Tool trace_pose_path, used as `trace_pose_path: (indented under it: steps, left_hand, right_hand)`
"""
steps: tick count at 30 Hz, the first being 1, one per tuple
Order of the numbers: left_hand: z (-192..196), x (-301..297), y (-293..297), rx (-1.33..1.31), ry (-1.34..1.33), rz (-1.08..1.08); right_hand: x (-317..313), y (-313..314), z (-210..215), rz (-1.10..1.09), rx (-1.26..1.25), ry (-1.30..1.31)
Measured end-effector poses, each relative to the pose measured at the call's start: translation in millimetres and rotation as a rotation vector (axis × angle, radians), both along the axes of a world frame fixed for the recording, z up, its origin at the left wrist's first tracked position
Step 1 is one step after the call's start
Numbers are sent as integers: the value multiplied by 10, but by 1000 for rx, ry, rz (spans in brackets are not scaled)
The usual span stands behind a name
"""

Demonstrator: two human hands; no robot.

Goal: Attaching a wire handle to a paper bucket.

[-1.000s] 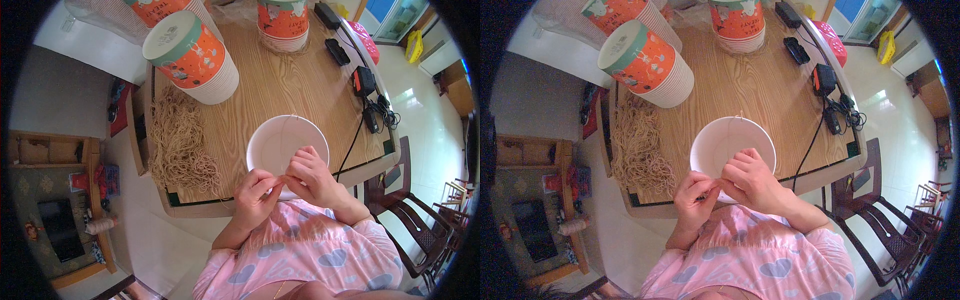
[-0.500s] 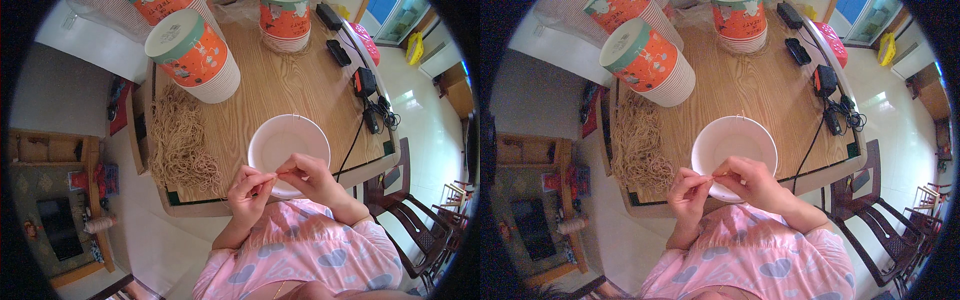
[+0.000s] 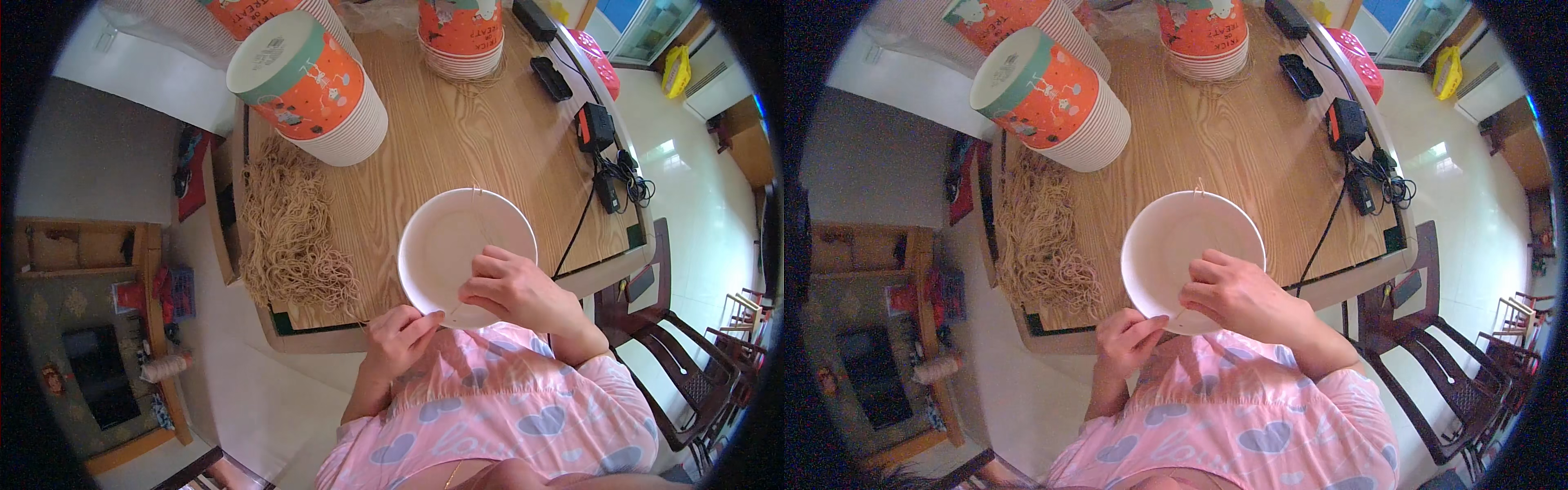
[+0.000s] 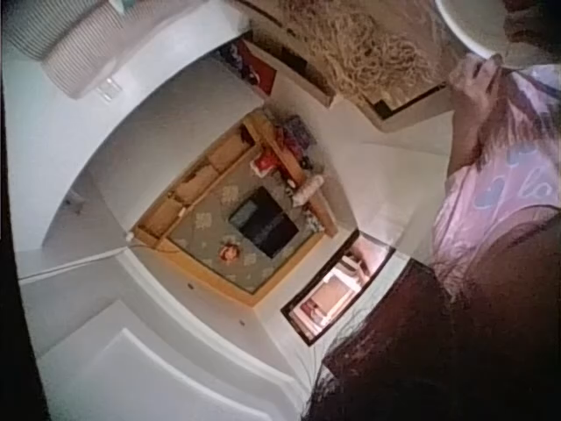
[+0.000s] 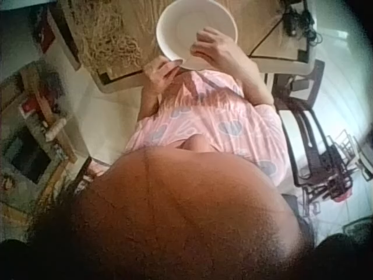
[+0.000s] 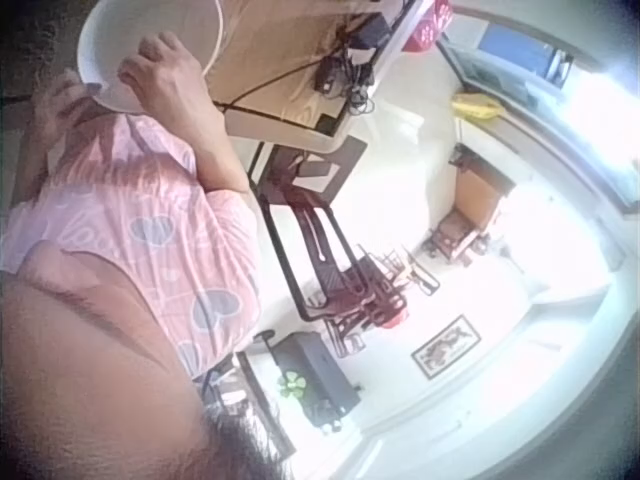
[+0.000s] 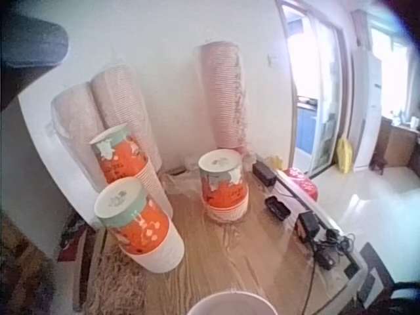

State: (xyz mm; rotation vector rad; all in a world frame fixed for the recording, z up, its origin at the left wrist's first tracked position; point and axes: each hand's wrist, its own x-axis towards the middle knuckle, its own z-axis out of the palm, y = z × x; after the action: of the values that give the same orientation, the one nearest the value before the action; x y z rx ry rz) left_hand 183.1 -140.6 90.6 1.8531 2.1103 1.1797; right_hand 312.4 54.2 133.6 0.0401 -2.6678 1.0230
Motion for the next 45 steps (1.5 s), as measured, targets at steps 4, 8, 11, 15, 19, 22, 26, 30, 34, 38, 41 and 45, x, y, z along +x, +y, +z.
trace_pose_path:
  steps: [4,8,11,15,19,22,26,30,34,38,41,45]
  left_hand:
    - [-1,24,2,17,-3,7]
    - [14,36,2,10,0,-3]
    - [16,39,-22,3,-11,-4]
    - [29,44,-16,-1,-10,-15]
    - [25,41,-17,-5,-15,-20]
    - [16,38,-18,4,-12,-24]
    - [16,41,-17,8,-14,-16]
    - [21,38,-16,4,-19,-19]
    - [21,39,-15,9,-18,-24]
    - [30,40,-17,4,-10,-21]
    - [39,44,-5,6,-7,-20]
    - [29,36,-17,-7,-11,-24]
  right_hand:
    - [37,34,23,43,-11,-15]
    - [54,37,12,63,-37,-12]
    - [43,20,4,78,-43,-4]
    - [44,16,15,74,-45,-16]
    - [49,11,3,67,-42,-30]
    - [44,6,3,67,-31,-36]
    - [37,5,14,66,-28,-38]
    - [42,24,36,88,-34,-39]
    - [35,20,42,101,-29,-42]
    - [22,-3,20,110,-11,-55]
    - [14,-30,-15,126,-22,-50]
    - [-13,-41,-1,146,-3,-48]
